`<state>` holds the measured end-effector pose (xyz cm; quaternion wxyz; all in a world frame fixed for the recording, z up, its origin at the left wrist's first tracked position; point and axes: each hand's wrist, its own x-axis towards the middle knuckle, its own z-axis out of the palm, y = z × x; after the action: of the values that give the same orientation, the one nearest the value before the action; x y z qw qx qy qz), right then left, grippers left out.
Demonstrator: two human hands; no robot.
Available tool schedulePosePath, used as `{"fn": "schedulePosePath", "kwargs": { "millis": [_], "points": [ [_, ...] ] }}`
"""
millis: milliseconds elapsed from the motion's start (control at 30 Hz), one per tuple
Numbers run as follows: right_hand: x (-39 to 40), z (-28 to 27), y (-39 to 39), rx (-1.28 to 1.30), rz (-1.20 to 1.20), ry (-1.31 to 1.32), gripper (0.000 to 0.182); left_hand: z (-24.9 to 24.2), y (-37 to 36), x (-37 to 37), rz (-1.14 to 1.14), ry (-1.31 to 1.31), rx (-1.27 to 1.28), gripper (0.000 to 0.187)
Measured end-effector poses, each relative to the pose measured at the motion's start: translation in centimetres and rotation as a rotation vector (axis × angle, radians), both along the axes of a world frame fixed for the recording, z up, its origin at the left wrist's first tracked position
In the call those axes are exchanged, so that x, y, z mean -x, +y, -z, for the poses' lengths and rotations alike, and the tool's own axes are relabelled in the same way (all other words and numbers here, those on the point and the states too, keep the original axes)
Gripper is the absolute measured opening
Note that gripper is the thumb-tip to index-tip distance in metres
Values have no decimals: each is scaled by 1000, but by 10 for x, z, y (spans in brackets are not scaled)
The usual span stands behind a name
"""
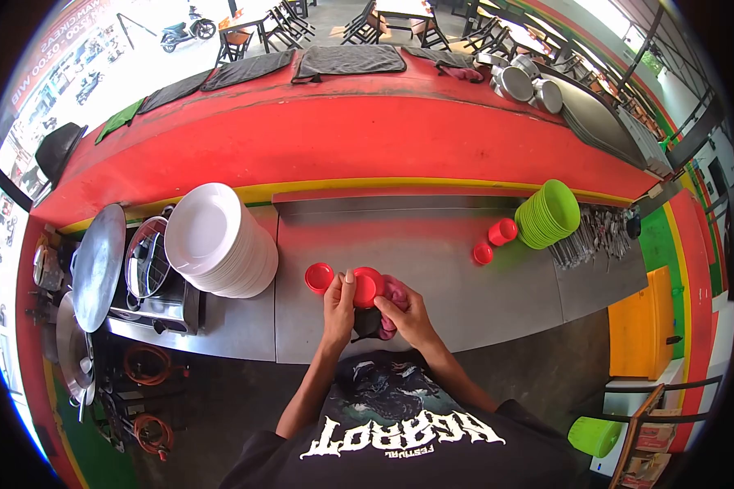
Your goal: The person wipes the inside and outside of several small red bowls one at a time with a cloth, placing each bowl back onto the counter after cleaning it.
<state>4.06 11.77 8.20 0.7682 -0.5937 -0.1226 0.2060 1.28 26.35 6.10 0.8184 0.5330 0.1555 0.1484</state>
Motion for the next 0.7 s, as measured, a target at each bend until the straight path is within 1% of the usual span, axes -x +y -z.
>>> {"fn": "schedulePosePath", "kwargs": {
  "millis": [33, 100, 133, 167, 233, 267, 300, 367, 400, 500, 600, 700],
  "points": [
    [1, 5, 1, -4, 48, 24, 39, -2, 0, 1, -32, -1, 20, 35],
    [-6, 16, -9, -103, 50, 72, 41, -9, 0, 2, -97, -3, 60, 37],
    [-10, 19, -14, -153, 50, 96, 41, -6, 4, 3, -105, 39, 47, 38],
    [-11, 22, -17, -179, 52, 58, 41, 2, 10, 4, -113, 82, 34, 39],
    [-11, 14, -16, -235, 61, -14, 41, -1, 13, 8, -102, 149, 18, 42],
    [-7, 5, -21, -298, -97, 54, 41, -3, 10, 9, -80, 172, 15, 43],
    [-6, -5, -17, -110, -122, -230, 41, -7, 8, 9, -56, 195, 12, 45],
    [-2, -16, -4, 283, -164, -789, 41, 0, 9, 6, 28, 92, -190, 50],
    [0, -14, -1, 321, -165, -751, 42, 3, 9, 4, 70, 39, -289, 52],
    [1, -10, 2, 215, -130, -609, 41, 5, 16, 5, 128, 93, -491, 52],
    [2, -5, 2, 216, -120, -412, 39, -27, 15, 11, 147, 73, -745, 52],
    [5, -3, 6, 160, -12, -389, 32, -22, 16, 9, 236, 77, -708, 50]
  ]
}}
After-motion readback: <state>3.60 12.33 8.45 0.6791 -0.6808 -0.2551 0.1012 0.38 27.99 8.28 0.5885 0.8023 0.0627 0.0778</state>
